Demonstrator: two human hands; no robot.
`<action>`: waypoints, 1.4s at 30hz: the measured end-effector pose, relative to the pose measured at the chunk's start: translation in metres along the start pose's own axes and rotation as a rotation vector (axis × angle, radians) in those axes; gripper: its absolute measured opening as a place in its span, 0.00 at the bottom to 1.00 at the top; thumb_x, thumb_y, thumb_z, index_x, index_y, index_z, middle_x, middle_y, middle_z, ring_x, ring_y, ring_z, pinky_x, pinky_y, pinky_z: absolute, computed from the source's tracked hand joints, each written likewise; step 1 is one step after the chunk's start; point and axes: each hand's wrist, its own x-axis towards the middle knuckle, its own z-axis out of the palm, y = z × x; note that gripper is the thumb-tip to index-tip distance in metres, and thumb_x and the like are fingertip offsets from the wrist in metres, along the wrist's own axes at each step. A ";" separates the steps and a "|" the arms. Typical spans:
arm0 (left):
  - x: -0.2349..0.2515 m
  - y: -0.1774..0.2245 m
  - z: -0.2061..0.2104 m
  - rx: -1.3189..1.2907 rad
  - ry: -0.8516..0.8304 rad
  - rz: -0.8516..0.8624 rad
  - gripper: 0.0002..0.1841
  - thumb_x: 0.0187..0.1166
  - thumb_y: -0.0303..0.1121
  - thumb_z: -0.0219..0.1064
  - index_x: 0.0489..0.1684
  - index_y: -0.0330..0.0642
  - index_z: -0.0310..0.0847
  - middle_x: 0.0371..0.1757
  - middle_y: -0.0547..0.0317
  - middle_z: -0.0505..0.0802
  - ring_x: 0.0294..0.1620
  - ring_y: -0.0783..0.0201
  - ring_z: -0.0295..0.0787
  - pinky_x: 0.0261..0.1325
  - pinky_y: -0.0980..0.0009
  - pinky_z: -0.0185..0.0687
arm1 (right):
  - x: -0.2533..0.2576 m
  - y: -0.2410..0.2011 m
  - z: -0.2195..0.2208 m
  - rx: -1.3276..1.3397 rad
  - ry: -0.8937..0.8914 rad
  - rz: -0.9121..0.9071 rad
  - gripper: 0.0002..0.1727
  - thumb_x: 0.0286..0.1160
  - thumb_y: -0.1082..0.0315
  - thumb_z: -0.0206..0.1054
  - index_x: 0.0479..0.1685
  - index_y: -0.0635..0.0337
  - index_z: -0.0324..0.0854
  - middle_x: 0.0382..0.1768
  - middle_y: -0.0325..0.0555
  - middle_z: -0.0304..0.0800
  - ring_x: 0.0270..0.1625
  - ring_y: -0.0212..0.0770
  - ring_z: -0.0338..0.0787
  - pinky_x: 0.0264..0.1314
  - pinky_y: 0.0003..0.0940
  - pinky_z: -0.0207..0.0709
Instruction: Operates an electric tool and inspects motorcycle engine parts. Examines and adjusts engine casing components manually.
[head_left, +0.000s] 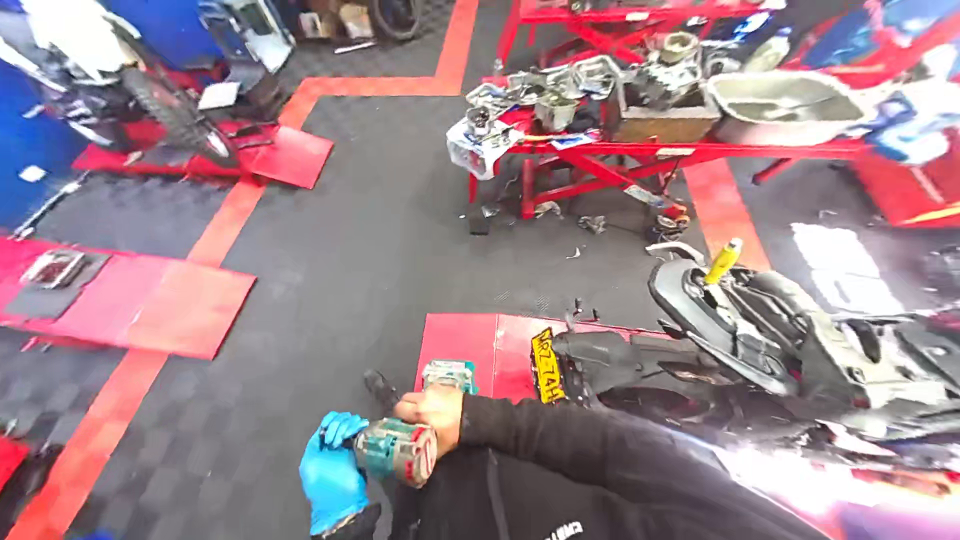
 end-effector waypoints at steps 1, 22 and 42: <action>0.027 0.005 -0.003 0.007 0.031 -0.016 0.29 0.90 0.41 0.26 0.23 0.48 0.72 0.16 0.72 0.78 0.19 0.75 0.79 0.29 0.79 0.79 | 0.022 0.015 -0.003 -0.001 -0.020 0.022 0.36 0.48 0.52 0.87 0.58 0.61 0.84 0.52 0.54 0.92 0.49 0.54 0.94 0.47 0.57 0.88; 0.543 -0.214 0.252 0.312 0.014 -0.966 0.27 0.91 0.41 0.30 0.18 0.53 0.68 0.12 0.72 0.76 0.15 0.73 0.79 0.25 0.78 0.81 | 0.150 0.297 -0.261 -0.038 0.687 0.886 0.29 0.63 0.47 0.75 0.56 0.61 0.90 0.53 0.51 0.96 0.58 0.45 0.94 0.65 0.47 0.85; 0.587 -0.791 0.549 1.298 -1.234 -0.268 0.20 0.93 0.31 0.45 0.61 0.32 0.85 0.63 0.48 0.92 0.65 0.62 0.89 0.72 0.61 0.84 | -0.202 0.548 -0.605 -0.022 1.542 0.945 0.30 0.52 0.54 0.84 0.54 0.64 0.89 0.47 0.43 0.98 0.50 0.31 0.96 0.59 0.36 0.92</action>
